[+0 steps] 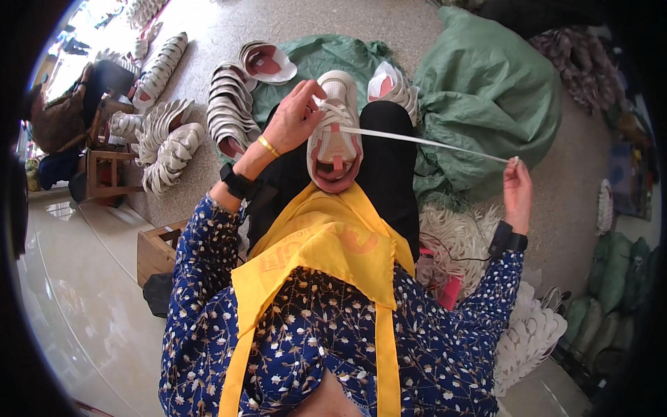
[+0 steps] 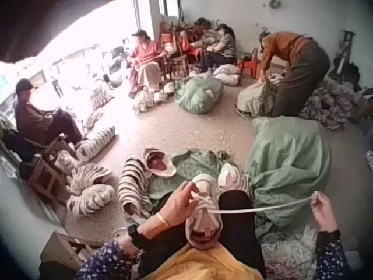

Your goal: The person sits on the floor and laces a white sneaker by hand. They thread the laces through the eyelets, pull them tight, and tie a knot. The person then picks up another shoe from a nearby pile and repeats the lacing process.

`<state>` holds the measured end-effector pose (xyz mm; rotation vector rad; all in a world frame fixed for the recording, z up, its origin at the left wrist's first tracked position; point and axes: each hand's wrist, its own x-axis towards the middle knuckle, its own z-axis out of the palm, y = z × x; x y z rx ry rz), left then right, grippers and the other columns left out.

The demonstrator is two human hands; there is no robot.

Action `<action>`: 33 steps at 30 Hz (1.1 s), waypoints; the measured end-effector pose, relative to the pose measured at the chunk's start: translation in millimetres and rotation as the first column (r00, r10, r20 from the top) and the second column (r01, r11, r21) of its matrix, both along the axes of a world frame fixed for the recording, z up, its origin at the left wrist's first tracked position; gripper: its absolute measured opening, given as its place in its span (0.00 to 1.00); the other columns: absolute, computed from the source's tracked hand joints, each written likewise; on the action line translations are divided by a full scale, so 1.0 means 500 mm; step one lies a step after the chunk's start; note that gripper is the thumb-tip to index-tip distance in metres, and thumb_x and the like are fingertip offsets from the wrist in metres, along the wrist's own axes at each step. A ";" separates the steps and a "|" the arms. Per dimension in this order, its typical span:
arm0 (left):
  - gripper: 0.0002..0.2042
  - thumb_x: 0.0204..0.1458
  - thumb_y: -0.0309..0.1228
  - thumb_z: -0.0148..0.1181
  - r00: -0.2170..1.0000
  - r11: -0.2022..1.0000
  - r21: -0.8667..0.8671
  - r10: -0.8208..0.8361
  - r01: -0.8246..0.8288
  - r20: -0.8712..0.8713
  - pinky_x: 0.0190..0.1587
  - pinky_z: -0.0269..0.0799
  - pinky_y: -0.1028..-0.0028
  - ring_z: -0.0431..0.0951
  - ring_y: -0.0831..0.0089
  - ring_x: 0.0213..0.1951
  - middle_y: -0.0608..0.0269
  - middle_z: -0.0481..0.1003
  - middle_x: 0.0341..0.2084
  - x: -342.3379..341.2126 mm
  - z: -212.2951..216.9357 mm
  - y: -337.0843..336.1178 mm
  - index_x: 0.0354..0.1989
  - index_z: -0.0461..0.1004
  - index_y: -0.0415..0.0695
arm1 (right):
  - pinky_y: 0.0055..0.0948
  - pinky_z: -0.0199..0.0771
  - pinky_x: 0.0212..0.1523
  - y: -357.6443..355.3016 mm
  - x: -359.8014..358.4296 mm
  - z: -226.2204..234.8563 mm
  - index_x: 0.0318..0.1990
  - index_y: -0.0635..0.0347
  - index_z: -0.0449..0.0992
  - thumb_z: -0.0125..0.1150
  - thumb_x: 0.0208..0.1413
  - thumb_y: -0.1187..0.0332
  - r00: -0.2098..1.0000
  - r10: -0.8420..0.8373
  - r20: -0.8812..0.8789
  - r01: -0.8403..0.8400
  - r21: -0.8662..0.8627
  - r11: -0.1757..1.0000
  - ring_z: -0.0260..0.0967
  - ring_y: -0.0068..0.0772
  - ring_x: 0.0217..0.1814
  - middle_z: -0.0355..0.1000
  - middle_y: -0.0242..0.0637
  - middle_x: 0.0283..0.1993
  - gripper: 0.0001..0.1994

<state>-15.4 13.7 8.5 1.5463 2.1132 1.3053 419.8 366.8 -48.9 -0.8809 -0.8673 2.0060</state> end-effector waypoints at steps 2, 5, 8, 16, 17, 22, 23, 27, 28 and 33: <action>0.11 0.51 0.20 0.62 0.995 1.000 -0.006 -0.021 0.021 -0.102 0.36 0.75 0.68 0.76 0.64 0.34 0.57 0.70 0.35 -0.015 -0.017 0.010 0.42 0.70 0.39 | 0.23 0.79 0.47 -0.058 -0.042 -0.001 0.55 0.66 0.75 0.60 0.68 0.69 0.980 -0.001 0.201 -0.011 0.056 0.998 0.75 0.22 0.43 0.77 0.42 0.54 0.13; 0.09 0.51 0.21 0.61 0.959 0.995 0.028 -0.084 0.095 -0.270 0.36 0.73 0.65 0.74 0.61 0.34 0.57 0.70 0.32 -0.039 -0.030 0.025 0.39 0.70 0.40 | 0.22 0.79 0.44 -0.101 -0.097 -0.003 0.54 0.63 0.76 0.62 0.68 0.67 0.911 0.059 0.409 -0.137 0.164 0.977 0.75 0.21 0.41 0.78 0.39 0.53 0.13; 0.07 0.51 0.21 0.61 0.937 0.986 0.046 -0.135 0.157 -0.321 0.37 0.72 0.65 0.74 0.60 0.34 0.58 0.71 0.30 -0.040 -0.009 0.028 0.35 0.70 0.40 | 0.19 0.77 0.38 -0.142 -0.173 0.003 0.53 0.62 0.76 0.62 0.67 0.67 0.834 0.041 0.551 -0.258 0.322 0.911 0.74 0.18 0.37 0.79 0.34 0.50 0.12; 0.05 0.54 0.24 0.61 0.932 0.958 -0.089 -0.240 0.273 0.273 0.36 0.72 0.71 0.77 0.72 0.29 0.63 0.75 0.25 -0.021 0.074 -0.054 0.36 0.71 0.39 | 0.18 0.75 0.32 -0.291 -0.409 0.090 0.48 0.63 0.81 0.62 0.66 0.70 0.801 0.385 0.458 -0.584 0.461 0.668 0.73 0.15 0.30 0.79 0.29 0.39 0.08; 0.05 0.54 0.24 0.61 0.931 0.959 -0.102 -0.228 0.265 0.285 0.36 0.72 0.71 0.77 0.74 0.30 0.63 0.76 0.25 -0.024 0.079 -0.064 0.36 0.72 0.39 | 0.18 0.75 0.32 -0.308 -0.436 0.096 0.48 0.63 0.81 0.62 0.67 0.70 0.786 0.429 0.445 -0.613 0.464 0.640 0.73 0.15 0.30 0.79 0.29 0.39 0.08; 0.03 0.56 0.23 0.60 0.920 0.963 -0.123 -0.186 0.240 0.345 0.36 0.72 0.75 0.76 0.79 0.31 0.66 0.76 0.26 -0.025 0.120 -0.103 0.36 0.73 0.39 | 0.16 0.72 0.32 -0.396 -0.563 0.141 0.52 0.64 0.80 0.57 0.70 0.68 0.607 0.610 0.509 -0.786 0.499 0.366 0.71 0.12 0.29 0.78 0.30 0.38 0.11; 0.03 0.56 0.23 0.60 0.914 0.963 -0.114 -0.188 0.243 0.359 0.36 0.72 0.76 0.75 0.79 0.31 0.66 0.76 0.27 -0.027 0.125 -0.106 0.36 0.73 0.39 | 0.16 0.71 0.31 -0.407 -0.577 0.154 0.51 0.64 0.80 0.56 0.71 0.67 0.562 0.675 0.478 -0.814 0.461 0.352 0.70 0.12 0.28 0.77 0.28 0.36 0.12; 0.03 0.62 0.25 0.59 0.823 0.973 -0.043 -0.168 0.226 0.542 0.37 0.69 0.80 0.71 0.83 0.33 0.70 0.73 0.30 -0.043 0.140 -0.132 0.38 0.72 0.39 | 0.15 0.61 0.23 -0.404 -0.594 0.178 0.40 0.61 0.79 0.54 0.73 0.61 0.518 0.691 0.505 -0.827 0.500 0.255 0.62 0.10 0.22 0.67 0.19 0.25 0.14; 0.04 0.63 0.26 0.59 0.797 0.975 -0.016 -0.172 0.222 0.578 0.37 0.67 0.80 0.69 0.84 0.32 0.71 0.71 0.30 -0.047 0.136 -0.136 0.38 0.72 0.40 | 0.16 0.59 0.22 -0.387 -0.581 0.191 0.37 0.60 0.78 0.55 0.73 0.61 0.549 0.639 0.538 -0.808 0.536 0.243 0.60 0.09 0.22 0.65 0.18 0.23 0.14; 0.04 0.65 0.28 0.59 0.735 0.983 0.037 -0.160 0.181 0.658 0.37 0.67 0.81 0.68 0.84 0.33 0.72 0.70 0.31 -0.050 0.075 -0.137 0.39 0.72 0.41 | 0.16 0.50 0.17 -0.285 -0.461 0.180 0.25 0.54 0.69 0.51 0.74 0.55 0.603 0.563 0.565 -0.798 0.431 0.422 0.53 0.08 0.17 0.60 0.19 0.19 0.22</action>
